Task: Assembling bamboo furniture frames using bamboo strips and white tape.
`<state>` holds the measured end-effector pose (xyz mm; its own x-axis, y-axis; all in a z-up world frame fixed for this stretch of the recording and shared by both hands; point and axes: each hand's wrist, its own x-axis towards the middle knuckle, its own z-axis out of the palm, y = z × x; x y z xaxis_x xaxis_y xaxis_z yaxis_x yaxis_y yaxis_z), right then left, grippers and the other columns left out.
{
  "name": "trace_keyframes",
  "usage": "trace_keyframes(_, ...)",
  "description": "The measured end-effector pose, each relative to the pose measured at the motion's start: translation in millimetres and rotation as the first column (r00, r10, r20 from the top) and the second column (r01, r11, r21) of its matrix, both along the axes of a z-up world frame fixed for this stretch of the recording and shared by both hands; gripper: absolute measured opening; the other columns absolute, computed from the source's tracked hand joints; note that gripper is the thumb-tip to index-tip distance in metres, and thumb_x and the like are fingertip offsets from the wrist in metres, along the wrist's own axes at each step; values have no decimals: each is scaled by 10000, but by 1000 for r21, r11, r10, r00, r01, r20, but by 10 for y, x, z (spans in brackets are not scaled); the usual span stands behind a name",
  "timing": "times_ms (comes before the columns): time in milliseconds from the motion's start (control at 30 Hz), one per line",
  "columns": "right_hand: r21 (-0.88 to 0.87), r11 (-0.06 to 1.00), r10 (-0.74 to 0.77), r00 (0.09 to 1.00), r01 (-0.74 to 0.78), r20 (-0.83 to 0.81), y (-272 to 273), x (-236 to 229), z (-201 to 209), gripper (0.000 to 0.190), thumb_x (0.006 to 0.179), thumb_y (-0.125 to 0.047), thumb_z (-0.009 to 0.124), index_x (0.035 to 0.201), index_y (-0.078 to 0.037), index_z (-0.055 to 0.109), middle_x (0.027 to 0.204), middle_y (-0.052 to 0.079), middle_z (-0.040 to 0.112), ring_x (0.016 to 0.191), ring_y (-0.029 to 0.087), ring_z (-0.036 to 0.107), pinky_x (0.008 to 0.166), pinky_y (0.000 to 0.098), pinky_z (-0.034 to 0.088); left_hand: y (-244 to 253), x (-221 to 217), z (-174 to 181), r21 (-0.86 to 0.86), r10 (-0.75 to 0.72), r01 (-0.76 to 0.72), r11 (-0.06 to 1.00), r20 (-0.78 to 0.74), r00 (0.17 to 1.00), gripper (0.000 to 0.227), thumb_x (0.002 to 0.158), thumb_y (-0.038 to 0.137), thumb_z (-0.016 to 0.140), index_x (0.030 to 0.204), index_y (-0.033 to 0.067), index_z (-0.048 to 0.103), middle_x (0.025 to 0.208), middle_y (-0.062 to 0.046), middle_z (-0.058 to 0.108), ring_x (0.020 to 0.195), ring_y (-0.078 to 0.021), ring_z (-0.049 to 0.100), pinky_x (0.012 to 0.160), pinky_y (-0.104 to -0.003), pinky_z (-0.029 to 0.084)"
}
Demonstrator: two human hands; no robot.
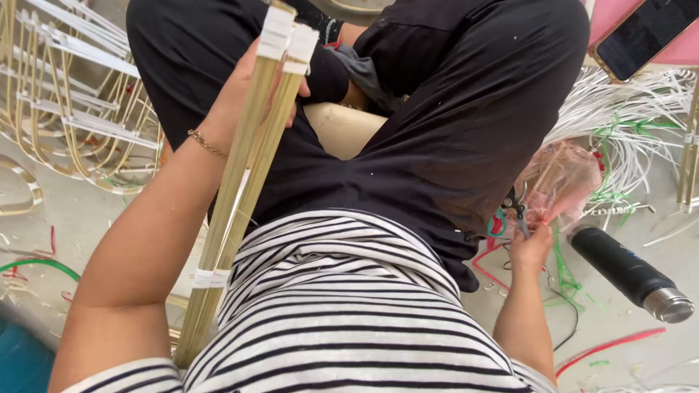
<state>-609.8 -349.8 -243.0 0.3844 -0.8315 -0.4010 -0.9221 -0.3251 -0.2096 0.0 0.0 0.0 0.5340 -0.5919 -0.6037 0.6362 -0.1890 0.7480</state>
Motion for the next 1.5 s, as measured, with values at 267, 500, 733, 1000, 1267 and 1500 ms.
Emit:
trace_keyframes(267, -261, 932, 305, 935, -253, 182, -665, 383, 1893, 195, 1047, -56, 688, 1217, -5, 608, 1149, 158, 597, 1072, 317, 574, 984, 440, 472, 11, 82, 97, -77, -120, 131, 988, 125, 985, 373, 1145, 361, 461, 1407, 129, 590, 844, -29, 638, 625, -103, 642, 538, -236, 534)
trace_keyframes(500, -349, 732, 679, 668, -585, 305, -421, 2185, 2715, 245, 1030, 88, 610, 1262, 9, 623, 1132, 131, 611, 1074, 286, 593, 957, 372, 492, 38, 61, 231, -164, -122, 124, 979, 22, 992, 249, 1116, 266, 525, 1203, 47, 602, 816, 8, 627, 647, -92, 642, 577, -271, 581)
trace_keyframes(733, -344, 725, 683, 687, -597, 248, 108, 3053, 2782, 358, 1041, -155, 681, 1379, -80, 587, 1335, 139, 567, 1302, 352, 531, 1191, 527, 330, 66, -99, 704, -165, -104, 101, 981, -9, 995, 208, 1077, 184, 501, 1225, 104, 625, 903, 82, 657, 771, -15, 637, 695, -194, 568)
trace_keyframes(1000, -30, 870, 494, 866, -493, 76, 441, 2970, 3037, 1009, 823, -523, 810, 1571, -10, 368, 1544, 228, 458, 1466, 404, 429, 1172, 634, 266, 86, -287, 643, -85, -235, 240, 967, 66, 970, 252, 1122, 188, 454, 1299, 75, 592, 839, 69, 578, 655, 16, 505, 558, -162, 444)
trace_keyframes(1267, 828, 493, -310, 836, -265, 452, 657, 3252, 3373, 601, 812, -281, 718, 1321, 8, 582, 988, 101, 666, 861, 200, 652, 771, 342, 524, -167, -296, 889, -235, -303, 322, 917, 115, 946, 281, 1108, 175, 464, 1343, 76, 583, 789, 52, 540, 574, -17, 437, 520, -179, 406)
trace_keyframes(1500, 682, 548, 62, 837, -484, 544, 927, 3562, 3596, 377, 810, -43, 739, 1156, -58, 592, 840, 34, 625, 741, 112, 591, 678, 256, 499, -326, -397, 958, -200, -362, 409, 890, 235, 902, 317, 1096, 148, 495, 1391, 71, 580, 857, 58, 544, 734, -5, 485, 654, -171, 480)
